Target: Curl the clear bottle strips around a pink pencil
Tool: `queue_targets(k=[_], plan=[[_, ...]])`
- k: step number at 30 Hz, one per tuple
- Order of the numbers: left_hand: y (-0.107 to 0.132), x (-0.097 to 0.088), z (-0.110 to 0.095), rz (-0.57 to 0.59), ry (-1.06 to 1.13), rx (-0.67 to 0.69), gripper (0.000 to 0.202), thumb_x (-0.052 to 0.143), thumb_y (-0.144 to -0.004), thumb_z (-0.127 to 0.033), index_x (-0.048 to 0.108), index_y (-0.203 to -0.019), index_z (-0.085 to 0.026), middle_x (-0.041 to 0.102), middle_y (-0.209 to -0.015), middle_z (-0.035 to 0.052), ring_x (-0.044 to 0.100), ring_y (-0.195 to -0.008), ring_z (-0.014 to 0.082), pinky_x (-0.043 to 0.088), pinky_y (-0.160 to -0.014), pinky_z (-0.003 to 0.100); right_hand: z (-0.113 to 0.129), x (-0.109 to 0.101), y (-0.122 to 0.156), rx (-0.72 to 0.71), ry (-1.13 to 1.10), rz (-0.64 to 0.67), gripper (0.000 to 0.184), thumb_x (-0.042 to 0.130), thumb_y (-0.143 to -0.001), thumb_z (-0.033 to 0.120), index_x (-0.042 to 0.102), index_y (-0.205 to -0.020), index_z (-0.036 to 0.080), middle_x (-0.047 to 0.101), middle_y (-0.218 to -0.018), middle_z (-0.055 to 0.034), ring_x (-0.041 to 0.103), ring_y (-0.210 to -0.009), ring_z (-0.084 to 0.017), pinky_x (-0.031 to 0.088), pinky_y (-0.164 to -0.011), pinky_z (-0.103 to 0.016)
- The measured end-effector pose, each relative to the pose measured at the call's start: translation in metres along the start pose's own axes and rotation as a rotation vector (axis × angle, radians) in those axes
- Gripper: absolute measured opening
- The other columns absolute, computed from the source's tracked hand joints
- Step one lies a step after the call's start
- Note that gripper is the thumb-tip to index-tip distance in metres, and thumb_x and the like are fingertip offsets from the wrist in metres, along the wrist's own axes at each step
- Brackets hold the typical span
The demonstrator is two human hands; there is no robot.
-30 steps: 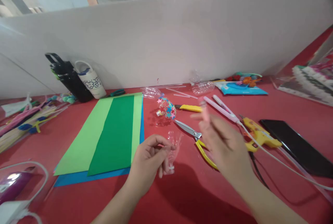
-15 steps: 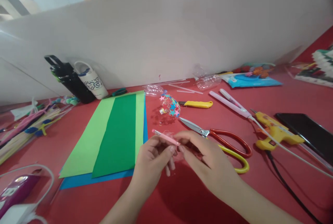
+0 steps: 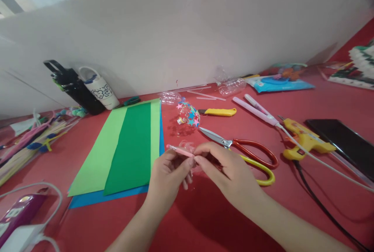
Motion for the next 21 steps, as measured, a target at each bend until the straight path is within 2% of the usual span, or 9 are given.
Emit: queue_targets(k=[4,7,11,13,21], plan=[[0.0012,-0.0003,0.0016,-0.016,-0.013,0.005,0.013,0.066,-0.073,-0.026,0.062,-0.077,-0.014,0.054,-0.045,-0.0047,0.048,-0.037,0.0067,0.039,-0.035,0.015,-0.0012,0.0008,0.0011,-0.006,0.043,-0.015,0.012,0.049,-0.090,0.017,0.055,-0.081,0.022,0.063,-0.069,0.0041,0.059,-0.061,-0.010,0.042,-0.055,-0.018],[0.0034,-0.0001,0.0010,-0.030,-0.031,0.000,0.013,0.065,-0.074,-0.026,0.063,-0.074,-0.014,0.054,-0.045,-0.0043,0.047,-0.036,0.0060,0.038,-0.036,0.015,-0.0029,0.0028,0.0034,-0.027,0.057,-0.069,0.006,0.050,-0.089,0.017,0.053,-0.090,0.022,0.065,-0.074,0.0028,0.062,-0.064,-0.011,0.044,-0.055,-0.019],[0.0062,0.0015,-0.0009,-0.054,-0.024,0.008,0.015,0.066,-0.073,-0.028,0.063,-0.072,-0.014,0.053,-0.044,-0.0042,0.047,-0.036,0.0065,0.038,-0.036,0.016,-0.0020,0.0055,0.0062,-0.192,0.213,-0.140,0.008,0.047,-0.090,0.014,0.051,-0.094,0.020,0.065,-0.075,0.0000,0.062,-0.063,-0.013,0.043,-0.055,-0.021],[0.0062,0.0025,-0.0009,-0.059,-0.021,0.007,0.015,0.066,-0.073,-0.029,0.063,-0.072,-0.014,0.054,-0.045,-0.0039,0.048,-0.036,0.0069,0.038,-0.036,0.016,-0.0009,0.0062,0.0067,-0.262,0.268,-0.142,0.012,0.044,-0.091,0.012,0.053,-0.095,0.019,0.065,-0.078,-0.0016,0.061,-0.066,-0.013,0.043,-0.057,-0.022],[0.0035,0.0044,-0.0010,-0.091,0.015,0.017,0.016,0.066,-0.073,-0.029,0.061,-0.068,-0.014,0.054,-0.046,-0.0039,0.046,-0.036,0.0058,0.037,-0.036,0.016,0.0009,0.0057,0.0067,-0.295,0.319,-0.106,0.017,0.043,-0.090,0.009,0.057,-0.093,0.018,0.063,-0.083,-0.0031,0.061,-0.069,-0.015,0.045,-0.059,-0.024]])
Point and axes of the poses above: each hand's wrist, its own y-axis away from the middle knuckle, its own x-axis out of the palm, z = x × y, the point moved 2 cm from there along -y, towards the middle knuckle
